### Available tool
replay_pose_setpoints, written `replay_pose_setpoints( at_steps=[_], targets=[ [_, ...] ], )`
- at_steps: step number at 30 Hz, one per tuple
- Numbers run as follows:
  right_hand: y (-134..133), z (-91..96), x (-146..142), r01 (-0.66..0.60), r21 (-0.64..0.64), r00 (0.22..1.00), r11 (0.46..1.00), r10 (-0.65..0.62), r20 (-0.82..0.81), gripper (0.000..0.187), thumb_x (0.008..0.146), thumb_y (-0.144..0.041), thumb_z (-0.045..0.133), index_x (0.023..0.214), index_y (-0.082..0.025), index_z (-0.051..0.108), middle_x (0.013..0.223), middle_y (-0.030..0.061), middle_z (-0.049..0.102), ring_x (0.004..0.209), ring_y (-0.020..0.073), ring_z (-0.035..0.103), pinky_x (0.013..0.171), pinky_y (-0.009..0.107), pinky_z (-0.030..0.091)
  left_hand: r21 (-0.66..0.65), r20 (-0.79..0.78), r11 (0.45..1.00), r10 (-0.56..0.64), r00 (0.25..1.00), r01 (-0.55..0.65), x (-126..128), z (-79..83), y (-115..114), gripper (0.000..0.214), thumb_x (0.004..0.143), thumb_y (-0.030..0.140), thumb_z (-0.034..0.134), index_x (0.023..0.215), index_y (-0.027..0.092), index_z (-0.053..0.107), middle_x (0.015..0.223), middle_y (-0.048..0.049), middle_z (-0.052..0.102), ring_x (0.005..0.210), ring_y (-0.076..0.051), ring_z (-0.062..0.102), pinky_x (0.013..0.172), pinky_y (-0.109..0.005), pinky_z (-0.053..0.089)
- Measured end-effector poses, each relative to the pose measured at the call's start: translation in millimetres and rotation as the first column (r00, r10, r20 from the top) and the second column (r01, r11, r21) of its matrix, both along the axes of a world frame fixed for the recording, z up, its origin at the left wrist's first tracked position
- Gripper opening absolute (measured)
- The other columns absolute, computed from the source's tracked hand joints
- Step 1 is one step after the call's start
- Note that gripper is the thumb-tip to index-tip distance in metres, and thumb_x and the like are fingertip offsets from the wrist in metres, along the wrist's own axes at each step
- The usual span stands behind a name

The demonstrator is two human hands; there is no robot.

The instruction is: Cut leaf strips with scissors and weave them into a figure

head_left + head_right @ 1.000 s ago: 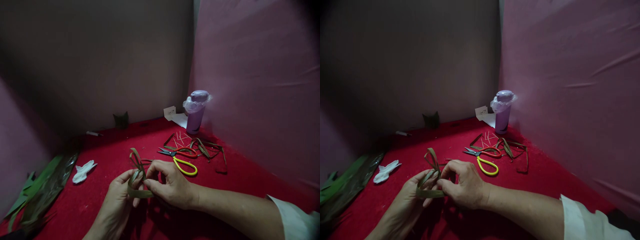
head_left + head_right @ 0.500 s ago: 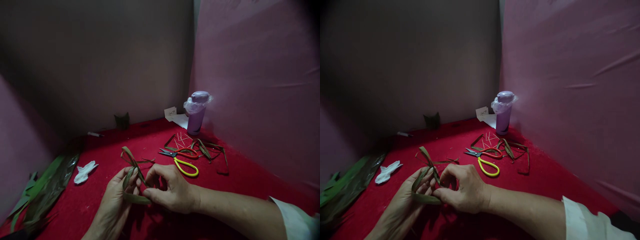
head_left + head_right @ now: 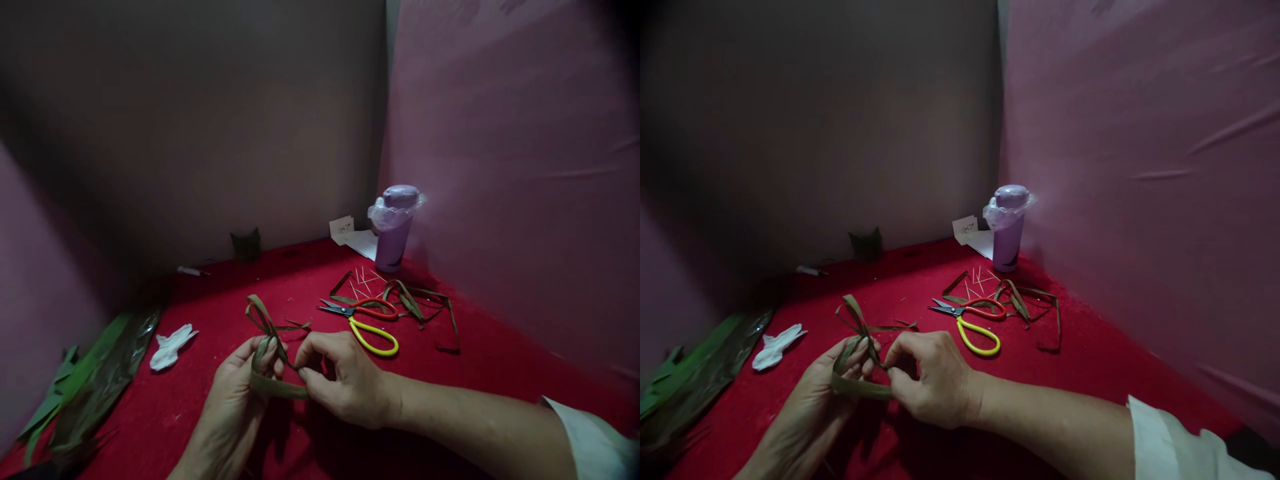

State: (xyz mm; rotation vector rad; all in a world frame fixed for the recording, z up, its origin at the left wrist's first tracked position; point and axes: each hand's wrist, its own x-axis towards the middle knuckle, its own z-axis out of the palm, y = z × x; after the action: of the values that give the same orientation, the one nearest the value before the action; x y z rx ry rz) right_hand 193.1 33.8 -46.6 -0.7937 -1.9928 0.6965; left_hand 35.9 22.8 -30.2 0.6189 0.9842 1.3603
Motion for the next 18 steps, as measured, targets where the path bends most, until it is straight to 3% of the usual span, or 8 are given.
replay_pose_setpoints(
  at_steps=[6, 8, 10, 12, 14, 18],
  targets=[
    [2.0, -0.6, -0.1, 0.036, -0.076, 0.999, 0.996, -0.034, 0.023, 0.009, 0.068, -0.009, 0.058, 0.071, -0.018, 0.060, 0.061, -0.0028, 0.056, 0.053, 0.0090, 0.046, 0.051, 0.021, 0.036, 0.024, 0.006, 0.992, 0.124, 0.992, -0.124, -4.5, 4.3, 3.1, 0.009, 0.064, 0.002, 0.067, 0.066, 0.010, 0.064, 0.061, -0.0007, 0.064, 0.047, -0.006, 0.057, 0.045, -0.013, 0.049],
    [4.7, -0.3, -0.4, 0.014, -0.217, 1.000, 0.976, -0.017, -0.013, 0.012, 0.066, -0.007, 0.056, 0.070, -0.017, 0.060, 0.061, -0.0030, 0.056, 0.052, 0.0083, 0.046, 0.050, 0.020, 0.035, 0.054, -0.013, 0.982, 0.180, 0.984, -0.179, -9.3, 6.7, 6.0, 0.011, 0.067, 0.000, 0.064, 0.066, 0.011, 0.064, 0.060, -0.0006, 0.064, 0.045, -0.006, 0.057, 0.042, -0.012, 0.048],
    [8.6, 0.3, -1.2, -0.068, -0.467, 0.992, 0.881, 0.012, -0.124, 0.014, 0.064, -0.005, 0.054, 0.071, -0.017, 0.058, 0.058, -0.0042, 0.055, 0.049, 0.0075, 0.047, 0.047, 0.018, 0.034, 0.082, -0.016, 0.972, 0.222, 0.975, -0.220, -13.9, 9.4, 9.0, 0.014, 0.071, -0.001, 0.059, 0.065, 0.011, 0.064, 0.058, 0.0001, 0.064, 0.044, -0.006, 0.056, 0.042, -0.011, 0.048],
    [12.7, 1.4, -1.6, -0.180, -0.655, 0.973, 0.734, 0.033, -0.230, 0.011, 0.066, -0.008, 0.053, 0.072, -0.017, 0.053, 0.056, -0.0048, 0.055, 0.045, 0.0070, 0.049, 0.043, 0.017, 0.035, 0.106, -0.014, 0.960, 0.261, 0.965, -0.258, -17.0, 12.1, 11.2, 0.020, 0.074, -0.003, 0.053, 0.065, 0.011, 0.064, 0.058, 0.0004, 0.063, 0.044, -0.005, 0.057, 0.045, -0.011, 0.050],
    [15.8, 2.8, -0.9, -0.264, -0.733, 0.956, 0.627, 0.071, -0.284, 0.002, 0.073, -0.015, 0.052, 0.074, -0.017, 0.050, 0.057, -0.0029, 0.059, 0.040, 0.0062, 0.050, 0.037, 0.015, 0.032, 0.121, -0.008, 0.951, 0.289, 0.957, -0.286, -18.3, 14.2, 12.3, 0.024, 0.075, -0.005, 0.050, 0.065, 0.011, 0.064, 0.059, 0.0003, 0.064, 0.045, -0.005, 0.057, 0.048, -0.012, 0.052],
    [17.7, 2.8, 3.5, -0.410, -0.789, 0.911, 0.457, 0.165, -0.378, 0.013, 0.079, -0.027, 0.055, 0.076, -0.015, 0.055, 0.065, 0.0011, 0.066, 0.033, 0.0024, 0.044, 0.029, 0.013, 0.019, 0.131, 0.001, 0.943, 0.308, 0.951, -0.305, -20.0, 16.9, 12.6, 0.021, 0.073, -0.005, 0.053, 0.067, 0.011, 0.065, 0.061, 0.0009, 0.064, 0.046, -0.006, 0.059, 0.047, -0.012, 0.052]
  ],
)
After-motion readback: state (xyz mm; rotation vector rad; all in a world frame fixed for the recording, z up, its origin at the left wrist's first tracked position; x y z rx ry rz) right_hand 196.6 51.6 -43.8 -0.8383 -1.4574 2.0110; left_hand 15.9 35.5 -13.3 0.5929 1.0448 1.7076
